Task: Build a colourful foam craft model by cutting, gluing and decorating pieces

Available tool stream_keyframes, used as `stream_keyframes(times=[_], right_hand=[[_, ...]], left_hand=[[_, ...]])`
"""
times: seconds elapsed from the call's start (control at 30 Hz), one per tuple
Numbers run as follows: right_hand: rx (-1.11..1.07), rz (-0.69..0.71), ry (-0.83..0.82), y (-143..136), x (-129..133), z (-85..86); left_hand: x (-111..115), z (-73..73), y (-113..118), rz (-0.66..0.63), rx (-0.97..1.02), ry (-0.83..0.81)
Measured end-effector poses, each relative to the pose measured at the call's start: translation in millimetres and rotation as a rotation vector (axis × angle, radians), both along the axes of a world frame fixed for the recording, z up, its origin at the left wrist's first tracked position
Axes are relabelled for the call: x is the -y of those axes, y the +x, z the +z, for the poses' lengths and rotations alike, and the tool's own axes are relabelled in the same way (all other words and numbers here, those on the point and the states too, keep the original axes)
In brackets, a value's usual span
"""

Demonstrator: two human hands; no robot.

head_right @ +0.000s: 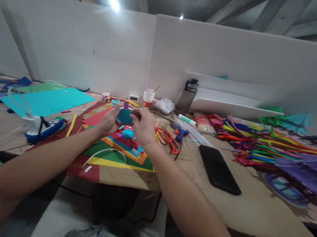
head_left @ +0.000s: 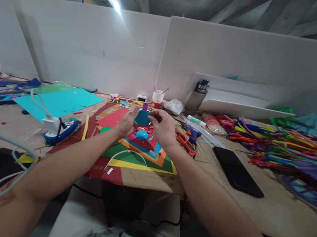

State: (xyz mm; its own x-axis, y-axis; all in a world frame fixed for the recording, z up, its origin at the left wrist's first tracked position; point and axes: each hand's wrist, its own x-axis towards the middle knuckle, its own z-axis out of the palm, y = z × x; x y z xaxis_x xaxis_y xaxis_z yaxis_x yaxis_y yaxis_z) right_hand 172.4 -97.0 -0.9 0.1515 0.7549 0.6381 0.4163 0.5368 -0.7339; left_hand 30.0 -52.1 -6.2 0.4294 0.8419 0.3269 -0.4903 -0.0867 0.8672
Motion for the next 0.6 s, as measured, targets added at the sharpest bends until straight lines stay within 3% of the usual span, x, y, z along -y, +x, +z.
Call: stream_keyframes(times=[0.27, 0.6], right_hand=[[0.082, -0.038, 0.008, 1, 2, 2.8], [0.138, -0.087, 0.052, 2, 10, 10.4]], left_hand=[[-3, 0.9, -2, -0.007, -0.011, -0.051], [2, 2.5, -5, -0.04, -0.112, 0.101]])
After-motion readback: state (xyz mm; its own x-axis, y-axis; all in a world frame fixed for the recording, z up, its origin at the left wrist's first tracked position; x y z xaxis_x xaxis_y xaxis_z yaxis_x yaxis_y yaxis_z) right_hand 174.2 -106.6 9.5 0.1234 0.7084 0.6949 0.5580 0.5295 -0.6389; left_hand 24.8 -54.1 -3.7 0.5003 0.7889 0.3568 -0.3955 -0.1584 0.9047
